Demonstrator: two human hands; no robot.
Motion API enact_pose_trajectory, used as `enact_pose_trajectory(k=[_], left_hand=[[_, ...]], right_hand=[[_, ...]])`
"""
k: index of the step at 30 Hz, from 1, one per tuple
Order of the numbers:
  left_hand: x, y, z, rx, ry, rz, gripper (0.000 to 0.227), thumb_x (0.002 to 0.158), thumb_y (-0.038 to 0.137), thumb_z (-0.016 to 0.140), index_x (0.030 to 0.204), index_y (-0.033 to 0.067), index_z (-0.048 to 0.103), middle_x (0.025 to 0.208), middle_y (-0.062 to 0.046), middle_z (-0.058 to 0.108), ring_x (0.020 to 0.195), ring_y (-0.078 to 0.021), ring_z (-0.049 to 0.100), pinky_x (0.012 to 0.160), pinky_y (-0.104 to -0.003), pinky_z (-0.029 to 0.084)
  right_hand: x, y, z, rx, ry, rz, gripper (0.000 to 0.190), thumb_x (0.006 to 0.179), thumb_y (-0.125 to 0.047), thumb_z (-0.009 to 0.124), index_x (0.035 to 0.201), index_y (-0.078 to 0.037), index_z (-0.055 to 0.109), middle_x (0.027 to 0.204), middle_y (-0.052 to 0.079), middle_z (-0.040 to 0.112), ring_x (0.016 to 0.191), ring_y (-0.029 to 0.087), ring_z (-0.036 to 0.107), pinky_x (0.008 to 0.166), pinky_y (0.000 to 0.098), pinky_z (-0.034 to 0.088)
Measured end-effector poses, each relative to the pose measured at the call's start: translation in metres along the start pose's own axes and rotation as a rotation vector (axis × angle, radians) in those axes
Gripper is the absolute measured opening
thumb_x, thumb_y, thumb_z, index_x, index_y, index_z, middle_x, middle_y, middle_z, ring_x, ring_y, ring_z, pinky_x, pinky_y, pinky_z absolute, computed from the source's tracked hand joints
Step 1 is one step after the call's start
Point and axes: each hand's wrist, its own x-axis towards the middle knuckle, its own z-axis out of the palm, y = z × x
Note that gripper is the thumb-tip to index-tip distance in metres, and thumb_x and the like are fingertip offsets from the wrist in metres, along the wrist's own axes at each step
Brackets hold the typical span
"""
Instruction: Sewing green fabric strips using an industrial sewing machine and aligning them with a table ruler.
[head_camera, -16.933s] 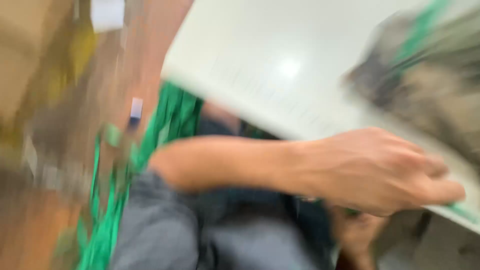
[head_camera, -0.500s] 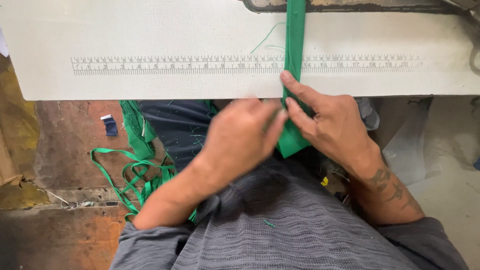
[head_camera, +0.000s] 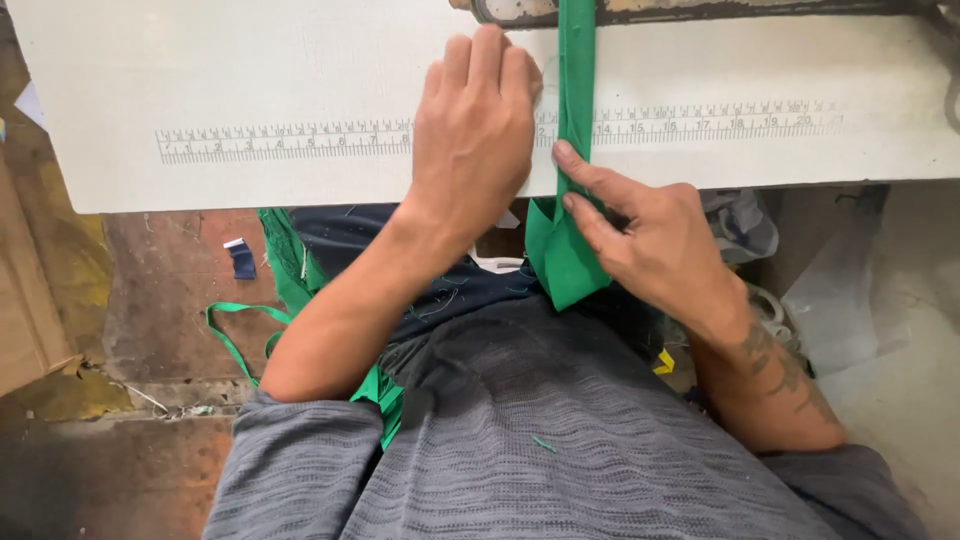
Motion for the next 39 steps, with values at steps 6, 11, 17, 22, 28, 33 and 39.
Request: enact_pose_trajectory(k=[6,11,17,22,28,33,39], left_hand=[[-0.018,0.040,-0.019,-0.231,-0.025,-0.154,0.016,0.114,0.009,0.055,0.099,0.0045,0.060,0.102,-0.011,0.057,0.086,-0.0319,0.054,0.075,-0.045,0.048],[-0.024,0.034,-0.023,-0.279,0.022,-0.042,0.016,0.107,-0.001,0.066,0.121,0.0029,0.072,0.122,-0.011,0.064,0.109,-0.0330,0.063,0.084,-0.047,0.054],[-0.024,0.011,-0.037,-0.204,-0.024,0.227,0.029,0.118,0.025,0.068,0.120,-0.0003,0.082,0.137,-0.012,0.068,0.145,-0.0448,0.048,0.118,-0.052,0.051],[-0.027,0.002,-0.033,-0.214,-0.098,0.323,0.026,0.118,0.026,0.079,0.120,0.0004,0.083,0.143,-0.017,0.071,0.150,-0.0479,0.044,0.131,-0.061,0.036],[-0.023,-0.001,-0.030,-0.202,-0.086,0.356,0.025,0.115,0.027,0.079,0.108,0.0031,0.080,0.134,-0.019,0.075,0.133,-0.0421,0.062,0.129,-0.059,0.040],[-0.020,-0.004,-0.031,-0.212,-0.064,0.363,0.022,0.113,0.025,0.075,0.115,0.0042,0.080,0.130,-0.016,0.069,0.116,-0.0365,0.064,0.125,-0.056,0.045],[-0.022,-0.010,-0.029,-0.288,-0.058,0.361,0.019,0.113,0.023,0.074,0.116,0.0052,0.080,0.133,-0.014,0.068,0.115,-0.0340,0.061,0.122,-0.054,0.048]], right_hand=[[-0.003,0.003,0.004,0.083,-0.002,0.104,0.047,0.108,-0.019,0.069,0.155,-0.017,0.068,0.054,-0.004,0.039,0.055,0.008,0.025,0.052,0.0308,0.029],[-0.010,0.010,0.003,0.193,-0.077,0.118,0.055,0.108,-0.017,0.072,0.161,-0.018,0.060,0.067,-0.006,0.032,0.063,0.012,0.022,0.055,0.0314,0.028],[-0.050,-0.032,-0.001,0.080,0.237,0.287,0.054,0.102,-0.021,0.082,0.148,-0.012,0.056,0.060,-0.009,0.064,0.054,0.003,0.046,0.056,0.0224,0.043],[-0.083,-0.021,0.009,-0.231,0.158,-0.101,0.025,0.104,-0.023,0.082,0.114,-0.009,0.063,0.100,-0.005,0.061,0.055,0.012,0.057,0.054,0.0340,0.049],[-0.004,0.004,-0.036,-0.528,0.202,-0.263,0.038,0.114,-0.039,0.073,0.134,-0.007,0.075,0.119,0.011,0.083,0.076,0.025,0.076,0.064,0.0381,0.057],[0.079,0.051,-0.048,-0.491,0.001,-0.695,0.066,0.123,-0.037,0.077,0.172,-0.003,0.049,0.178,0.022,0.044,0.167,0.039,0.029,0.138,0.0599,0.018],[0.079,0.066,-0.043,-0.488,-0.048,-0.758,0.058,0.125,-0.034,0.076,0.171,-0.006,0.053,0.176,0.017,0.050,0.166,0.043,0.034,0.135,0.0694,0.009]])
